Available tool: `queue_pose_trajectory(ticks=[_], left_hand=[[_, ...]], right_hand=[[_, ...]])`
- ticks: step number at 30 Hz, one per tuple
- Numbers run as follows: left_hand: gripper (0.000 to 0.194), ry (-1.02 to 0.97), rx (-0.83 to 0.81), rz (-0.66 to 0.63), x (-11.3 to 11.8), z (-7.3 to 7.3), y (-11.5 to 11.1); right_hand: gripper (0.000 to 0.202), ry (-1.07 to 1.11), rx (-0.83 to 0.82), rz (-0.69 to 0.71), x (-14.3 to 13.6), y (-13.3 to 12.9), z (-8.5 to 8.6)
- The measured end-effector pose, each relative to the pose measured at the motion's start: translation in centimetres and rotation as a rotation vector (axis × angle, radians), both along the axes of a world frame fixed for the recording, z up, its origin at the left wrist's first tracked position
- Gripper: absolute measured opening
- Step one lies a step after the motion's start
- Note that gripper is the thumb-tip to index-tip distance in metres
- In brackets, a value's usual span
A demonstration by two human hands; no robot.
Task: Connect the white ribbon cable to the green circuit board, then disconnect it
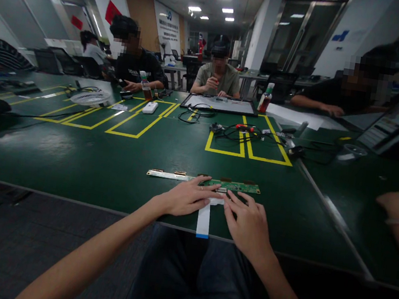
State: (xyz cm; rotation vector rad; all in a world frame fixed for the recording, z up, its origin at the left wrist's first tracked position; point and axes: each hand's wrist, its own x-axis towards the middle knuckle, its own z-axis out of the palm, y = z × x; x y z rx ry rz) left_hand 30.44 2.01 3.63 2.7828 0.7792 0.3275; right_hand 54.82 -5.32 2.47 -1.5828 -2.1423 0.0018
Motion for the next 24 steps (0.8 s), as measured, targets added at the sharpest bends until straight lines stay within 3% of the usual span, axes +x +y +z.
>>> queue_pose_trajectory(ticks=[7, 15, 20, 24], left_hand=[[0.056, 0.022, 0.078, -0.034, 0.3, 0.2, -0.5], [0.054, 0.048, 0.118, -0.033, 0.5, 0.6, -0.9], [0.053, 0.072, 0.101, 0.074, -0.1, 0.1, -0.8], [0.053, 0.092, 0.075, 0.202, -3.1, -0.3, 0.1]], right_hand=[[0.035, 0.198, -0.112, -0.054, 1.1, 0.7, -0.3], [0.038, 0.304, -0.084, -0.1, 1.4, 0.3, -0.2], [0.037, 0.293, -0.069, -0.099, 1.3, 0.2, -0.3], [0.037, 0.29, -0.064, -0.093, 1.5, 0.2, -0.5]])
